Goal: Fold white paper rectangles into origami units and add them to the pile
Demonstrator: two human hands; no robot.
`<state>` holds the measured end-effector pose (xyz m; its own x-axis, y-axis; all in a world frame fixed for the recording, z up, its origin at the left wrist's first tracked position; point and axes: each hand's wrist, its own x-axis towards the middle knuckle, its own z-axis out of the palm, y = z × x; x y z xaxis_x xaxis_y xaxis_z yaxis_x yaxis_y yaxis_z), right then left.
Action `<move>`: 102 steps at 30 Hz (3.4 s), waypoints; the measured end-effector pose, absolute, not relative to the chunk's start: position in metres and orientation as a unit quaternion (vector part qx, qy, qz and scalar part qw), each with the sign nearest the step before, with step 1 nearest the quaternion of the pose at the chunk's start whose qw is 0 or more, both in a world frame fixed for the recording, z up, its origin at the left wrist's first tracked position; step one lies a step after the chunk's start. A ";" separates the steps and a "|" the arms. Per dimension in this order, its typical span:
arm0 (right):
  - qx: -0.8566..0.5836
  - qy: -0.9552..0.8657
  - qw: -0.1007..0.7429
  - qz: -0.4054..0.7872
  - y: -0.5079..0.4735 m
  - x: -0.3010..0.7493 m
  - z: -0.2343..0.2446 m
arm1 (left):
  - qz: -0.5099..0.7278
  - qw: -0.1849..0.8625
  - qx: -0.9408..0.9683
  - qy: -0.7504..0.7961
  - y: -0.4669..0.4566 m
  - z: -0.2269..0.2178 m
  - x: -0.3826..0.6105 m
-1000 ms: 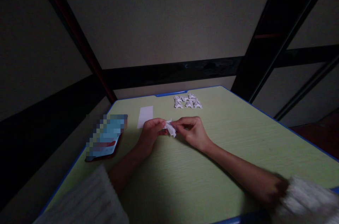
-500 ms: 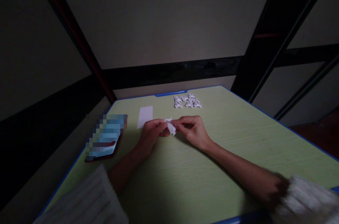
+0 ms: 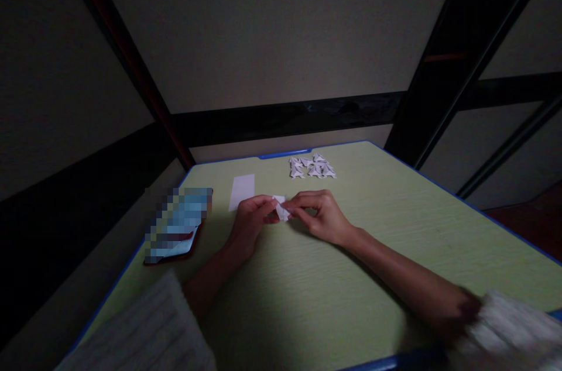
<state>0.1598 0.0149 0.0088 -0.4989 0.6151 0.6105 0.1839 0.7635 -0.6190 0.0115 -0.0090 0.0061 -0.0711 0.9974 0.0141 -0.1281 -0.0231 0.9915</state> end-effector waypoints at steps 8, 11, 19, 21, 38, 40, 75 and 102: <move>-0.248 -0.824 0.445 0.249 0.013 0.160 0.008 | 0.544 0.519 0.467 0.466 -0.008 0.006 0.010; -0.240 -0.829 0.444 0.242 0.013 0.159 0.007 | 0.544 0.503 0.472 0.478 -0.008 0.007 0.010; -0.233 -0.837 0.426 0.253 0.012 0.159 0.005 | 0.530 0.450 0.509 0.508 -0.009 0.010 0.012; -0.254 -0.816 0.421 0.303 0.011 0.159 0.006 | 0.527 0.439 0.518 0.510 -0.008 0.011 0.011; -0.323 -0.639 0.334 0.613 0.025 0.158 0.006 | 0.486 0.390 0.597 0.505 -0.009 0.012 0.012; -0.325 -0.651 0.332 0.601 0.026 0.158 0.006 | 0.484 0.380 0.604 0.507 -0.009 0.012 0.012; -0.320 -0.652 0.367 0.581 0.022 0.148 0.002 | 0.561 0.443 0.496 0.494 -0.007 0.005 0.013; -0.321 -0.617 0.423 0.581 0.024 0.157 0.009 | 0.488 0.465 0.553 0.490 -0.010 0.007 0.013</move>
